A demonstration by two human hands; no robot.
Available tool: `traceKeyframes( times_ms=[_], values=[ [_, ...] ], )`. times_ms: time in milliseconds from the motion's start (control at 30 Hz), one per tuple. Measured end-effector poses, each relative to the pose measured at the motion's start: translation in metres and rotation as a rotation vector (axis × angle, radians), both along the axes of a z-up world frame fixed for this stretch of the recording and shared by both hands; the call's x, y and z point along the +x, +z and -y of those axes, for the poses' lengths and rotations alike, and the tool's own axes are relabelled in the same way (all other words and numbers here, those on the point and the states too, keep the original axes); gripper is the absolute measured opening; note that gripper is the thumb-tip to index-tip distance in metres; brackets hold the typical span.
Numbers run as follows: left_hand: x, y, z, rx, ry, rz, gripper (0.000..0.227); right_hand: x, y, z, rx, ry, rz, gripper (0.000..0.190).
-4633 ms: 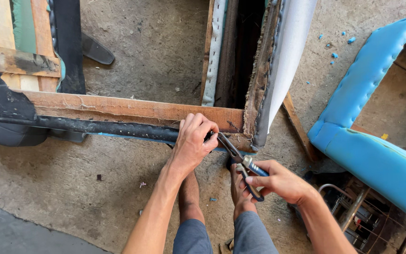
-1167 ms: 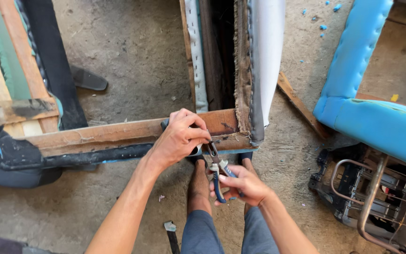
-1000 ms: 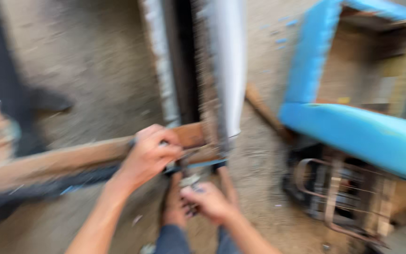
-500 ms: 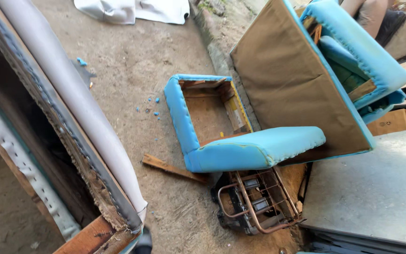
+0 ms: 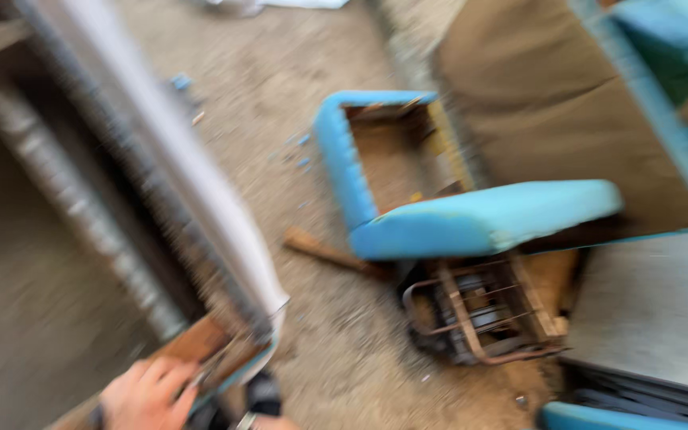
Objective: The person uses pliers to pull and remove fabric and staples from the edge of a wooden furniture frame. The fabric is peeled away from the frame as the staples are extracted.
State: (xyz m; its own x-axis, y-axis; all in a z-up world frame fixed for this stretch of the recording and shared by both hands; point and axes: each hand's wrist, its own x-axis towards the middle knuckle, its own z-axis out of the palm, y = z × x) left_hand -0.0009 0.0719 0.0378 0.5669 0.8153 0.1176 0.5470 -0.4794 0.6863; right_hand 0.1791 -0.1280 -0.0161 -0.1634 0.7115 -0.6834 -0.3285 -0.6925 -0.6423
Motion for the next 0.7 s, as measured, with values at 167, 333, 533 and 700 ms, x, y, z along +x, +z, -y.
traceKeyframes(
  times_ms=[167, 333, 533, 700],
  values=[
    [-0.033, -0.038, 0.015, -0.065, -0.07, 0.009, 0.011, -0.04, -0.01, 0.023, 0.072, 0.019, -0.152, 0.028],
    [-0.036, -0.039, 0.015, -0.156, -0.013, -0.054, 0.008, -0.025, -0.018, 0.014, -0.074, 0.047, -0.351, 0.044],
    [-0.044, -0.045, 0.02, -0.229, 0.035, 0.018, 0.009, -0.024, -0.02, -0.005, -0.109, 0.071, -0.462, 0.044],
    [-0.041, -0.046, 0.016, -0.28, 0.049, 0.042, 0.01, -0.016, 0.0, -0.009, -0.172, 0.11, -0.179, 0.029]
  ],
)
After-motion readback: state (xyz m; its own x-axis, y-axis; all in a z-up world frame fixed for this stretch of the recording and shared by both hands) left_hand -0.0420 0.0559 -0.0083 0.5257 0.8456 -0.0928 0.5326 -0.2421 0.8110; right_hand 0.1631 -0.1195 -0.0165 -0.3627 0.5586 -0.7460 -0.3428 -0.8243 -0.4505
